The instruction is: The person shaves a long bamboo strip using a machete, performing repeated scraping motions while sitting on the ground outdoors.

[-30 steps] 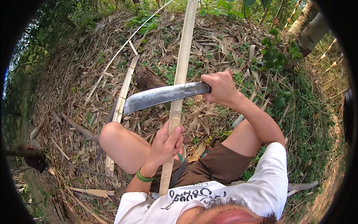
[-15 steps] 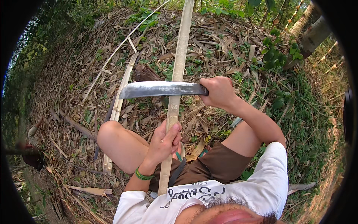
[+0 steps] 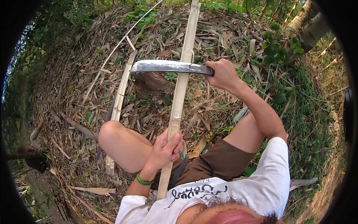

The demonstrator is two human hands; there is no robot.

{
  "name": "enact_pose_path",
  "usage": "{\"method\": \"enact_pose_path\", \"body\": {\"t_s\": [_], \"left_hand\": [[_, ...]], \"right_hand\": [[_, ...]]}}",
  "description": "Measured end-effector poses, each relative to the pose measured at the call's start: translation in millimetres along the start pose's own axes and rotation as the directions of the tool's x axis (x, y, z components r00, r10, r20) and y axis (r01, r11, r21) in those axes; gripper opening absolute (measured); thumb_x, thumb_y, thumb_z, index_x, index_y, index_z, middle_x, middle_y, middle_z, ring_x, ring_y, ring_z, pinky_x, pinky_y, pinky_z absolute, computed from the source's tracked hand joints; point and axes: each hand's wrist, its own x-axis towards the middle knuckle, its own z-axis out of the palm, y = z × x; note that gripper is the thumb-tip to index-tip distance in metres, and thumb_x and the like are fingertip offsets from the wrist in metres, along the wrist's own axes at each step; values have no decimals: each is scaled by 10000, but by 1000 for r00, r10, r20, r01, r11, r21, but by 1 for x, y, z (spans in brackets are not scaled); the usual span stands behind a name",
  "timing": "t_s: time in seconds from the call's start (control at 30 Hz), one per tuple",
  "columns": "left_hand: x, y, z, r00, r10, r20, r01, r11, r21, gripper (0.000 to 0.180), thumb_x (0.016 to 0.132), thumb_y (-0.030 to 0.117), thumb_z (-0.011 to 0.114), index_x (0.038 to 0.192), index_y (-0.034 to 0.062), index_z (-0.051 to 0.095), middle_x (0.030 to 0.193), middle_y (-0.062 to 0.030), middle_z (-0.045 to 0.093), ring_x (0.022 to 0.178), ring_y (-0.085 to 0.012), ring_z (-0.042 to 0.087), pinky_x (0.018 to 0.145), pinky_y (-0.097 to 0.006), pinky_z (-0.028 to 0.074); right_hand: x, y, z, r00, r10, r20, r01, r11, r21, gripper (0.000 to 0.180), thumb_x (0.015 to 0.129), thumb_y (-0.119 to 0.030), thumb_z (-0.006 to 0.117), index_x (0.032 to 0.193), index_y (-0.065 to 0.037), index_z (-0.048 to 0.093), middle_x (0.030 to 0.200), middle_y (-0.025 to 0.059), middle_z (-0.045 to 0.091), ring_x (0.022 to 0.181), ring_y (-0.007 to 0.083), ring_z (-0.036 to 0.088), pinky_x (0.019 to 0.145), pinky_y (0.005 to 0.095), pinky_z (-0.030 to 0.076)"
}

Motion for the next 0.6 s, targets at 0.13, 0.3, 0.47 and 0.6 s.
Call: {"method": "enact_pose_path", "body": {"t_s": [0.13,0.3,0.47,0.6], "left_hand": [[3,-6,-4,1000,16,-13,-16,1000,-13,222,1088,255,459,1012,48,481,631,2,448,432,-56,401,390,-214,347],[-5,-5,-1,1000,-19,-8,19,1000,21,233,1086,267,463,1009,48,478,637,-1,455,434,-52,398,391,-211,350],[0,-10,-5,1000,-27,-14,27,1000,-14,240,1084,276,471,1007,49,480,645,0,457,441,-53,396,397,-209,355],[-6,-9,-5,998,-54,-23,54,999,-6,227,1082,269,473,1015,52,481,651,4,454,442,-54,397,397,-210,353]], "right_hand": [[-5,-7,16,1000,-20,-20,21,999,48,191,709,-247,714,776,-82,644,638,122,654,622,340,687,608,459,559],[-5,-5,-1,999,35,10,-35,999,-5,193,725,-227,705,761,-53,630,653,139,660,629,338,690,612,466,561],[2,1,17,1000,19,14,-19,1000,9,200,724,-243,708,758,-61,633,644,139,656,623,339,690,594,460,561],[-11,-14,6,989,-132,66,131,991,18,208,726,-255,709,762,-58,649,635,150,654,603,342,686,609,461,568]]}}
